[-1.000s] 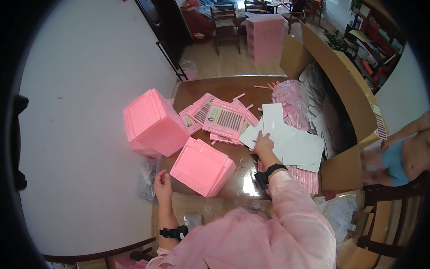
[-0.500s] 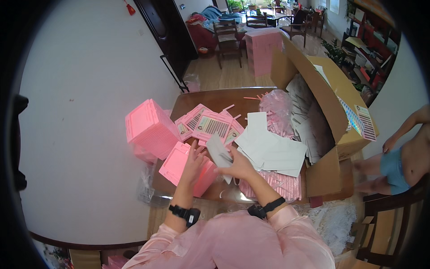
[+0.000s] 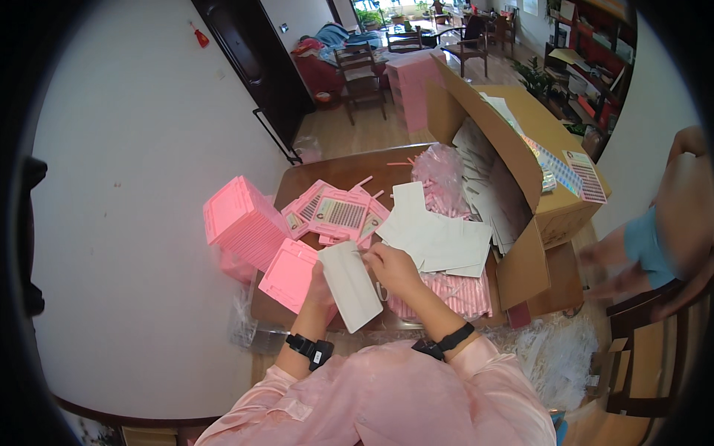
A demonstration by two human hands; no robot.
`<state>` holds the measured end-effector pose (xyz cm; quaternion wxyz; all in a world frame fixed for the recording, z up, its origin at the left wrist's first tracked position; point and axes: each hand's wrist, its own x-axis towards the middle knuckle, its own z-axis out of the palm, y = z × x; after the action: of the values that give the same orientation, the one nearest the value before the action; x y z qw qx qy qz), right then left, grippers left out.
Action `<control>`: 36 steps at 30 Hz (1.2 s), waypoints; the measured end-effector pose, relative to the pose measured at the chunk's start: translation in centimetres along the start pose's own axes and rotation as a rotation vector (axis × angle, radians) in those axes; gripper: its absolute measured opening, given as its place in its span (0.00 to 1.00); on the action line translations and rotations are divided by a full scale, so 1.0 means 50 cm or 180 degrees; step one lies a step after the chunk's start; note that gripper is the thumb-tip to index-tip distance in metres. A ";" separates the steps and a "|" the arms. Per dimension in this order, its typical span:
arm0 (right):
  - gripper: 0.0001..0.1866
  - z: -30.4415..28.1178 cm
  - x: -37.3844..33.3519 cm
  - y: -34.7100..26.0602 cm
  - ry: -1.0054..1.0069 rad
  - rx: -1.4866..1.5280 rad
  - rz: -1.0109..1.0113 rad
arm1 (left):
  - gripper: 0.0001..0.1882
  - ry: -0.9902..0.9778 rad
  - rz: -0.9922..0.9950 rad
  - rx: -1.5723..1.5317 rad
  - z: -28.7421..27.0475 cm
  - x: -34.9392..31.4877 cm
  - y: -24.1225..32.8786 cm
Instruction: The person unpacks pink plastic containers and inserts white paper sheets into them one by one. They repeatedly pick up a container, place a sheet inside, and set the assembled unit aside on the table.
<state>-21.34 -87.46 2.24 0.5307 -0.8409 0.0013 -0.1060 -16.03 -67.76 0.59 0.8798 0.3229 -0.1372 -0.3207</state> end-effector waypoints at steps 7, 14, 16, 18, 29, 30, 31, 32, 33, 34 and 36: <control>0.11 0.039 -0.030 -0.046 -0.0547 0.0439 -0.0038 | 0.51 0.0208 0.0100 0.0526 -0.023 -0.037 -0.010; 0.14 -0.023 -0.119 0.031 -0.3285 -0.2311 -0.0009 | 0.46 0.0910 0.0834 -0.0214 -0.074 -0.091 0.094; 0.13 -0.030 -0.120 0.033 -0.3157 -0.2130 -0.0153 | 0.46 0.0886 0.0860 -0.0060 -0.085 -0.111 0.105; 0.13 -0.025 -0.097 0.012 -0.2853 -0.1805 -0.0219 | 0.47 0.0704 0.0817 0.0011 -0.092 -0.116 0.102; 0.10 0.151 -0.011 -0.119 -0.0709 0.0623 -0.0096 | 0.51 0.0518 0.0287 0.0182 -0.087 -0.135 0.024; 0.10 0.150 -0.017 -0.109 -0.0877 0.0692 -0.0020 | 0.50 0.0567 0.0326 0.0239 -0.088 -0.138 0.028; 0.10 0.148 -0.022 -0.100 -0.1079 0.0689 -0.0088 | 0.49 0.0615 0.0363 0.0294 -0.088 -0.141 0.031; 0.10 0.145 -0.028 -0.092 -0.1281 0.0689 -0.0149 | 0.48 0.0660 0.0475 0.0134 -0.089 -0.145 0.040; 0.10 0.141 -0.034 -0.084 -0.1520 0.0820 -0.0202 | 0.48 0.0700 0.0584 -0.0018 -0.092 -0.149 0.056; 0.10 0.129 -0.040 -0.073 -0.1897 0.0392 -0.0458 | 0.48 0.0923 0.0655 -0.0067 -0.094 -0.151 0.075; 0.11 0.107 -0.050 -0.055 -0.2783 -0.0400 -0.0791 | 0.48 0.0786 0.0936 -0.0068 -0.097 -0.160 0.110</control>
<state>-23.12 -81.20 2.06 0.4127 -0.8310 -0.3172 0.1963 -17.28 -56.97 0.26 0.9307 0.3269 -0.0704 -0.1481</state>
